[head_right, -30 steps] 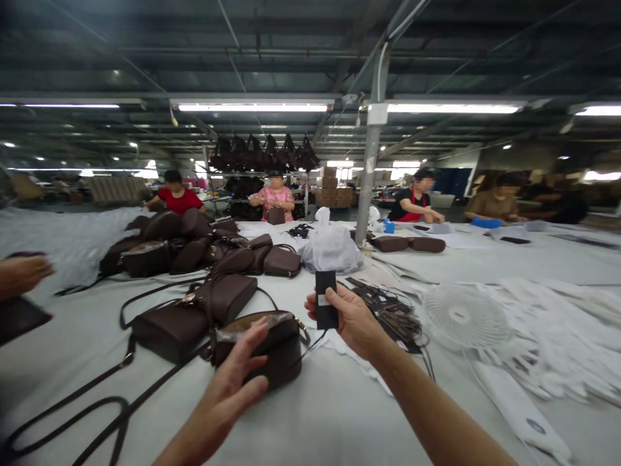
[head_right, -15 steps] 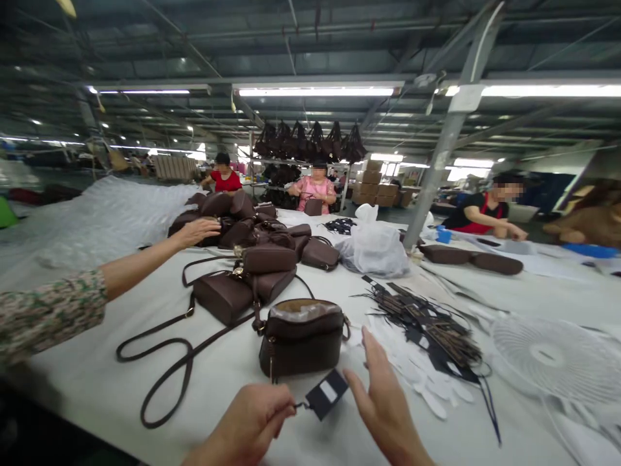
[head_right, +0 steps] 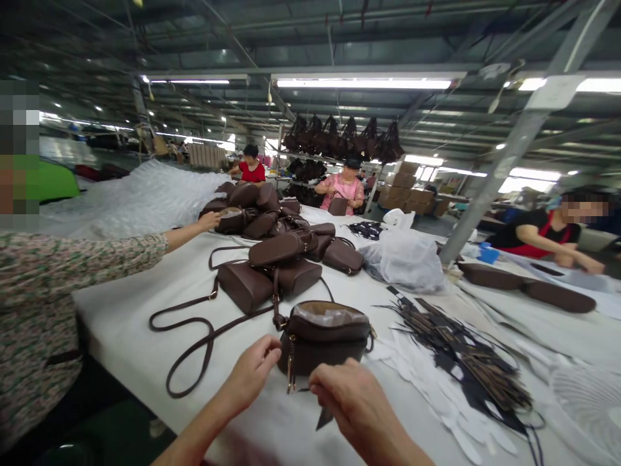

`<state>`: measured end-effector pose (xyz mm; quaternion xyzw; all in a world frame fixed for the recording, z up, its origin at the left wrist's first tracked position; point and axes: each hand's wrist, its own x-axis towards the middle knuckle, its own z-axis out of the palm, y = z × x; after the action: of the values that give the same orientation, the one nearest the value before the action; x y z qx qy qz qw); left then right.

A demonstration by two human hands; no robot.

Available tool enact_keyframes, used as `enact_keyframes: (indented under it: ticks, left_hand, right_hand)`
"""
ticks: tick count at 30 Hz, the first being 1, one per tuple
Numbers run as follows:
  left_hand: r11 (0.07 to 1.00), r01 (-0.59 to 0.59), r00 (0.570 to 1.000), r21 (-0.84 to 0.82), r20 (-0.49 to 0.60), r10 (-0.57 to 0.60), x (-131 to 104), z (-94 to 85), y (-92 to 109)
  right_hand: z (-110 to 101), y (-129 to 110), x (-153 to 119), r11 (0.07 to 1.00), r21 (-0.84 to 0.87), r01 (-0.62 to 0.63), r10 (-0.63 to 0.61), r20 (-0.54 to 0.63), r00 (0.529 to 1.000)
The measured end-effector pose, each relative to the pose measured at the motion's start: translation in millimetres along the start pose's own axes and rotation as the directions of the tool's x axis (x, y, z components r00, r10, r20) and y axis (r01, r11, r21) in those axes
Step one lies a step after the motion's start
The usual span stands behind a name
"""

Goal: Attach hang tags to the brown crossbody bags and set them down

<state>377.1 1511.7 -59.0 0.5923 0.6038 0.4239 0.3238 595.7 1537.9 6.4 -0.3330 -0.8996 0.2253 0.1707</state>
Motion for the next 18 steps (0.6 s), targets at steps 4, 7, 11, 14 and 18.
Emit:
enact_keyframes:
  ticks: [4,7,11,14,18]
  left_hand:
    - [1.0,-0.023,1.0,-0.017,-0.021,0.023,16.3,15.1,-31.9]
    - [0.977,-0.072,0.997,-0.198,-0.019,0.069,25.1,26.9,-39.0]
    - [0.903,-0.152,0.988,-0.403,-0.029,0.153,34.5,34.9,-35.4]
    - [0.835,-0.176,0.983,-0.522,-0.054,0.174,39.0,35.5,-28.9]
    - [0.784,-0.164,0.986,-0.599,-0.091,0.136,41.6,34.5,-22.4]
  right_hand:
    - [-28.6,-13.5,15.8,0.998,-0.027,0.064,-0.064,-0.017,0.998]
    - [-40.4,-20.0,33.7,0.997,-0.027,0.076,-0.077,-0.001,0.997]
    - [-47.8,-23.6,67.2,0.944,-0.28,0.176,-0.165,0.062,0.984]
    - [-46.1,-26.7,91.5,0.84,-0.517,0.161,-0.067,0.195,0.978]
    - [-37.5,-31.9,111.0,0.709,-0.666,0.23,-0.006,0.321,0.947]
